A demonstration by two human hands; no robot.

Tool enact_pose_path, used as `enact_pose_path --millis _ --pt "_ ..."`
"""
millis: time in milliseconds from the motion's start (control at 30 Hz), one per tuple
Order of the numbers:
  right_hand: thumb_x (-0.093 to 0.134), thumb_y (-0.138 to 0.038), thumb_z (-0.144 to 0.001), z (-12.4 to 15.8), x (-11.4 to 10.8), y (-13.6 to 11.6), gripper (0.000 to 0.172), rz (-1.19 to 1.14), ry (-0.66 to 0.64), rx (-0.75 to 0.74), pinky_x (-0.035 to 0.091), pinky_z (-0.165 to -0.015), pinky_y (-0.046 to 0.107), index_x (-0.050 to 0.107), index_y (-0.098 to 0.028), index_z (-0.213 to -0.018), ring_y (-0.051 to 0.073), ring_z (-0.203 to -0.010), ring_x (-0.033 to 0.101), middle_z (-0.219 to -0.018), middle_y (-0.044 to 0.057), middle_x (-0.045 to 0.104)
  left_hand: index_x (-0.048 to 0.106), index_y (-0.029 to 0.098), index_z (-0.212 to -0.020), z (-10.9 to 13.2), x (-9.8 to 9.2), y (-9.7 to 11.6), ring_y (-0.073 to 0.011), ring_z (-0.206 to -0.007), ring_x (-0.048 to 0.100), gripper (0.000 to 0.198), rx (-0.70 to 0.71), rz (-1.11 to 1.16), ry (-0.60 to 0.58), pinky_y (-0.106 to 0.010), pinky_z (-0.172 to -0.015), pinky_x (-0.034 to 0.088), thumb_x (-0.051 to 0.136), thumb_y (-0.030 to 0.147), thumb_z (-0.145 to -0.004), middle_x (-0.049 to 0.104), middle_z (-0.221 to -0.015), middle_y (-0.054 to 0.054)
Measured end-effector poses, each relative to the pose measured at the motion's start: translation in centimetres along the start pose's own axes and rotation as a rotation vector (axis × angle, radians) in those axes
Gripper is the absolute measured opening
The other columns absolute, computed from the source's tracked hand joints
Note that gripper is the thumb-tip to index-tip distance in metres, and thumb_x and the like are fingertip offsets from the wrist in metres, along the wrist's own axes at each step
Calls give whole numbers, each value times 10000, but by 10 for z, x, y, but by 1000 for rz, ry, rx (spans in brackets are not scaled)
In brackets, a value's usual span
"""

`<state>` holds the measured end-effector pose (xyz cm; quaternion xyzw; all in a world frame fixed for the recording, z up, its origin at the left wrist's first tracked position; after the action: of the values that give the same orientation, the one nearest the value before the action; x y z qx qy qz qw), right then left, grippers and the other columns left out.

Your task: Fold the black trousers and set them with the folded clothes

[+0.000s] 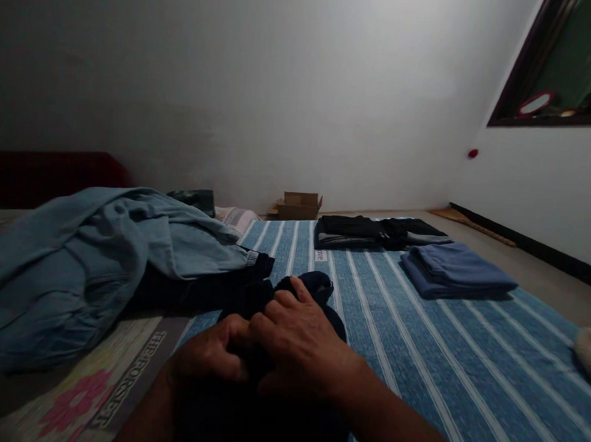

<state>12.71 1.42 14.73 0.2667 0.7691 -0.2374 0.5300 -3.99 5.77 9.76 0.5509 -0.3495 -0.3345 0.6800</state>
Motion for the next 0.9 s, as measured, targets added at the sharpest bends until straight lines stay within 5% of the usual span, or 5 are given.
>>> enact_pose_path --millis 167,367,533,800,900 --pt "730 -514 -650 -1 2 6 389 160 3 -15 145 -1092 478 617 -178 -811 250 -931 493 -805 38 577 729 141 -965 2 -5 5 -217 -790 633 375 77 36 65 -279 -710 467 736 209 -596 712 -878 -63" --pt "610 -341 -778 4 1 1 199 192 87 -56 143 -1091 515 621 -148 -828 328 -1208 375 -866 92 624 751 170 -872 4 -8 5 -228 -752 670 279 22 68 110 -293 -697 514 770 190 -594 733 -838 -68" --pt "538 -305 -819 7 4 2 175 146 35 -36 177 -1093 484 584 -152 -892 214 -788 573 -725 26 625 746 195 -785 5 -8 6 -202 -613 667 221 4 127 219 -266 -582 533 802 177 -572 724 -715 -31" --pt "508 -284 -804 8 18 11 158 83 153 -38 256 -1049 443 580 -159 -867 179 -762 608 -773 26 655 732 230 -832 -1 -8 13 -239 -618 678 420 58 178 446 -301 -536 567 875 231 -436 732 -793 -34" --pt "489 -293 -808 7 14 18 174 90 205 89 348 -968 398 572 -161 -886 173 -722 616 -748 27 662 703 265 -988 -3 -5 14 -264 -622 681 583 121 276 513 -334 -515 573 863 323 -430 732 -836 -37"
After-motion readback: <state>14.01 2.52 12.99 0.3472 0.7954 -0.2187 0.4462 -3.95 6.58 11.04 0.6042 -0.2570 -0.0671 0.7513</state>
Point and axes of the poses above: each hand's wrist, its own z-axis away from the middle knuckle, its own x-axis out of the palm, y = z × x, the point moved 2 cm from there along -z, towards the middle knuckle
